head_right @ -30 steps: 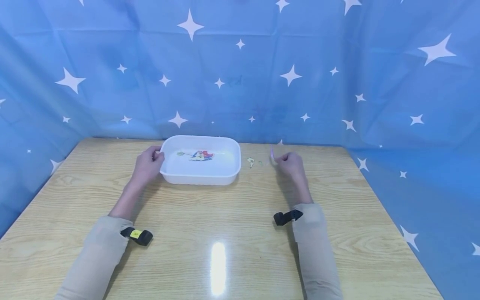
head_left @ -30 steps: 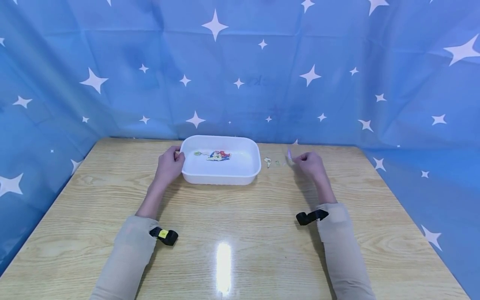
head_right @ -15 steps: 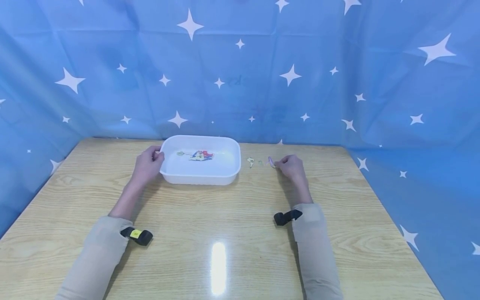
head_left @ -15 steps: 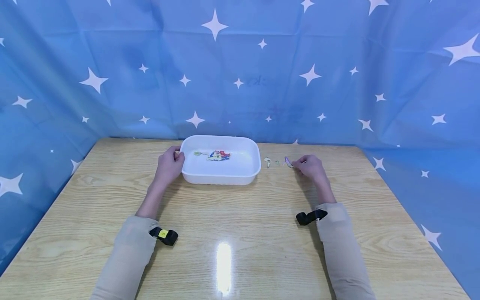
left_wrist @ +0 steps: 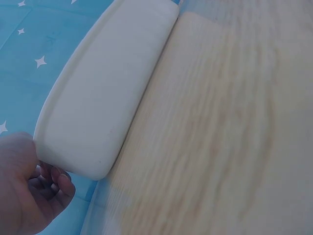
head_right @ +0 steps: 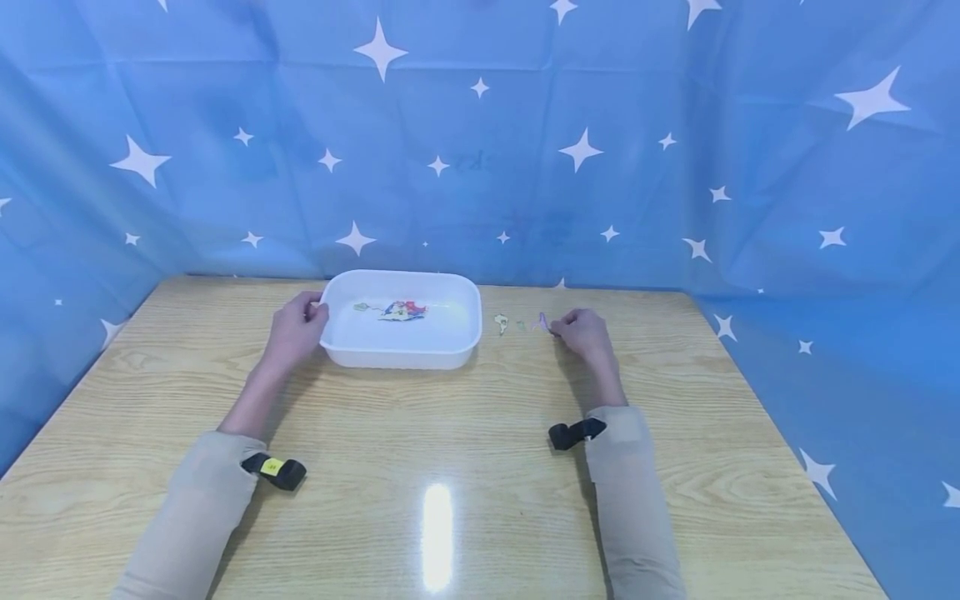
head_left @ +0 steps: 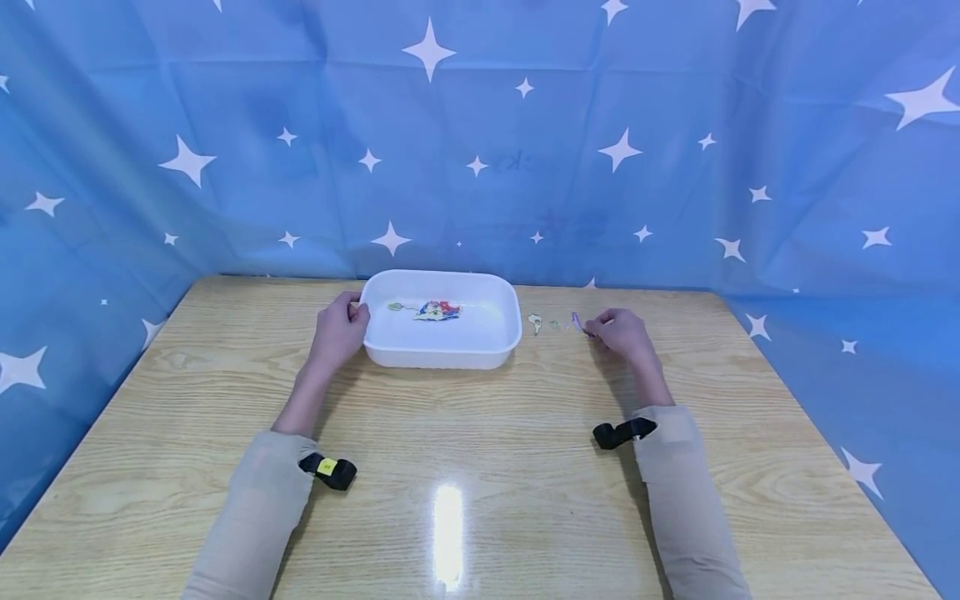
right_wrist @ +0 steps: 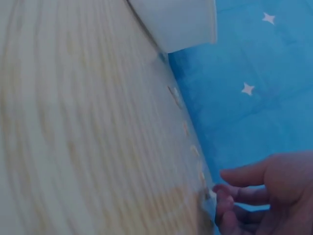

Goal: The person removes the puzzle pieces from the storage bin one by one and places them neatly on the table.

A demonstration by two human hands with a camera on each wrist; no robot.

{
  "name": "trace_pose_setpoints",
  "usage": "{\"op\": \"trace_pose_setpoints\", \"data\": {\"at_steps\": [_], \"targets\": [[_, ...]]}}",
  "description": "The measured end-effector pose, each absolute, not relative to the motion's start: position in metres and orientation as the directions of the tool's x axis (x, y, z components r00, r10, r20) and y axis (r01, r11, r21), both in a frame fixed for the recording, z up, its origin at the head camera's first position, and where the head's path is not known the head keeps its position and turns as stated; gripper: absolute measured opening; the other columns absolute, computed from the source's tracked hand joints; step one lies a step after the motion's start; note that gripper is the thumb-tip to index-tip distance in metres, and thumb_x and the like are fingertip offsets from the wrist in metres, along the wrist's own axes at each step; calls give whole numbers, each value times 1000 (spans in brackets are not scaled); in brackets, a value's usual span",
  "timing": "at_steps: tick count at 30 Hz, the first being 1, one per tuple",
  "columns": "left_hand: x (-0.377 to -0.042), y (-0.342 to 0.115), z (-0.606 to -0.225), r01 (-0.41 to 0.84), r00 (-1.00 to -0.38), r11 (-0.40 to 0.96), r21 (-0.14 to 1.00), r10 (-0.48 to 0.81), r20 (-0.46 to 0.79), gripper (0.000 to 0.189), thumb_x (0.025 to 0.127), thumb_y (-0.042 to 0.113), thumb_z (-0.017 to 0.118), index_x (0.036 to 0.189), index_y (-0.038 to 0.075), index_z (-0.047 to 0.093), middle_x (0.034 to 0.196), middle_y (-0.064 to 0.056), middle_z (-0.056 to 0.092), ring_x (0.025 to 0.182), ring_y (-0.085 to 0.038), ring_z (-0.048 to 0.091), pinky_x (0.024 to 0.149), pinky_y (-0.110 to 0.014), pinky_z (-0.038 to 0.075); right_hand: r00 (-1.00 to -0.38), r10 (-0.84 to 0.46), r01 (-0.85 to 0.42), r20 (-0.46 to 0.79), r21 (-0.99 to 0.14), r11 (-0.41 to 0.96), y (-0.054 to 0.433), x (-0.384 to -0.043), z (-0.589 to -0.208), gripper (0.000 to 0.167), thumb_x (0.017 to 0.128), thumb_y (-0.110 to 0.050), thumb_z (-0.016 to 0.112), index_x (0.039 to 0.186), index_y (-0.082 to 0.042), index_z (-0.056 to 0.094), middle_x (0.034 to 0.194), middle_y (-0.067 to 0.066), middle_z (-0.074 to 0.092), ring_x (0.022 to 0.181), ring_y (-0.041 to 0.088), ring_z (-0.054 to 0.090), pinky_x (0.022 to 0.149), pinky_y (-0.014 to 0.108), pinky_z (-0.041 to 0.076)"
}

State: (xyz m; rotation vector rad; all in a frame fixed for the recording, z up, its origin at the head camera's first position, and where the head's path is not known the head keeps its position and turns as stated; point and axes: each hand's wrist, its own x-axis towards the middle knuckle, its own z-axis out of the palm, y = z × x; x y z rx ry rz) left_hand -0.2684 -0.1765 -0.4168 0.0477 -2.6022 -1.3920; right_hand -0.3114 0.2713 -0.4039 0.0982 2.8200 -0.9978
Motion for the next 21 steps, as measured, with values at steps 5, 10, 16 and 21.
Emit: {"op": "trace_pose_setpoints", "data": {"at_steps": [5, 10, 16, 21], "targets": [[-268, -177, -416, 59, -982, 561, 826, -116, 149, 41, 105, 14, 45, 138, -9, 52, 83, -12, 52, 71, -22, 49, 63, -31, 42, -995, -23, 48, -97, -671, 740, 262, -311, -395, 41, 104, -26, 51, 129, 6, 58, 110, 24, 63, 88, 32, 64, 73, 36, 50], [-268, -176, -417, 64, -981, 563, 824, -116, 156, 41, 104, 14, 45, 137, -10, 52, 83, -12, 52, 72, -23, 50, 64, -32, 43, -998, -62, -45, 4, -732, 680, 244, -310, -385, 34, 104, -23, 52, 123, 4, 60, 108, 29, 64, 91, 42, 66, 74, 43, 54], [-268, -176, -417, 61, -983, 562, 825, -111, 148, 41, 105, 14, 45, 138, -10, 51, 84, -12, 52, 73, -23, 50, 64, -32, 43, -987, -119, -162, 112, -768, 620, 215, -311, -377, 29, 102, -18, 58, 119, 6, 63, 106, 31, 65, 93, 45, 65, 71, 37, 57], [-269, -177, -418, 67, -980, 566, 822, -117, 160, 41, 104, 14, 45, 137, -10, 52, 84, -12, 52, 73, -23, 50, 64, -32, 43, -966, -172, -257, 192, -769, 585, 188, -312, -376, 24, 100, -14, 60, 116, 4, 65, 100, 25, 68, 90, 41, 66, 68, 30, 53]]}}
